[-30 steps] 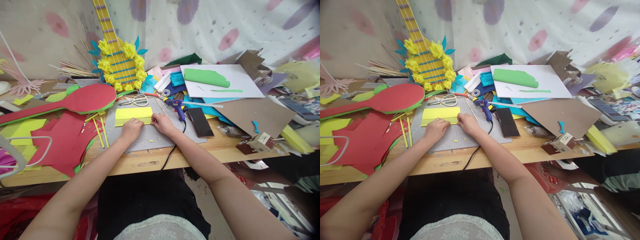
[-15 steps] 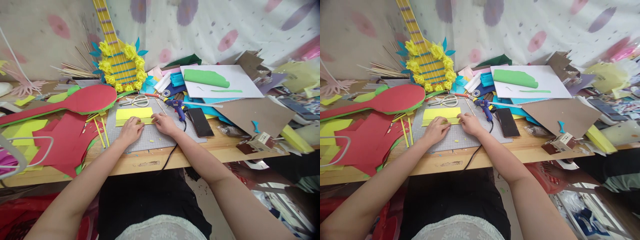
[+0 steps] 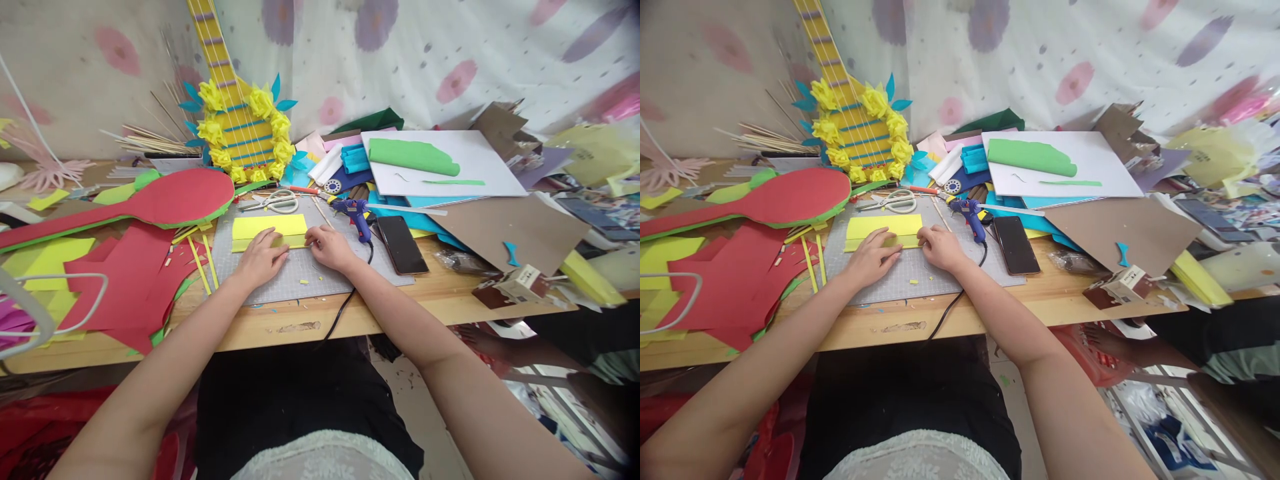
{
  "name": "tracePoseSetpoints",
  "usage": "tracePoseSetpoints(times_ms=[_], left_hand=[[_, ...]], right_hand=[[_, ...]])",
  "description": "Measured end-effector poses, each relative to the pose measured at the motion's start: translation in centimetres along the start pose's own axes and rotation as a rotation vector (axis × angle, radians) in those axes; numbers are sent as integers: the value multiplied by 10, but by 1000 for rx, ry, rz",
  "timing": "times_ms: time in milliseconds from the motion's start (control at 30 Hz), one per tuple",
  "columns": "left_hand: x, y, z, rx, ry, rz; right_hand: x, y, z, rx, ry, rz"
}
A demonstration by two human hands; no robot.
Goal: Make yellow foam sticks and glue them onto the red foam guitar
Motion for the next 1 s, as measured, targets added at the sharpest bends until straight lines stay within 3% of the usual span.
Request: tracePoseSetpoints(times_ms=[400, 733, 867, 1000], left_hand=[[-2, -1, 7, -60, -52, -52], [-9, -6, 22, -214, 20, -32], [-11, -6, 21, -205, 25, -39], [-14, -7, 20, -167, 17, -52]], right_hand=[[-1, 0, 4, -65, 136, 17], [-3, -4, 4, -7, 140, -27], [-12, -8, 8, 7, 68, -130], [-9, -14, 11, -7, -5, -81]])
Point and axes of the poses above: each hand's wrist, its own y-axis away from the middle knuckle, its own z-axis out of the palm, x = y × z, the point moved 9 cm from there along -y, towards the middle knuckle, and after that the axes turned 14 degrees about -x, right-handed, at the moved point
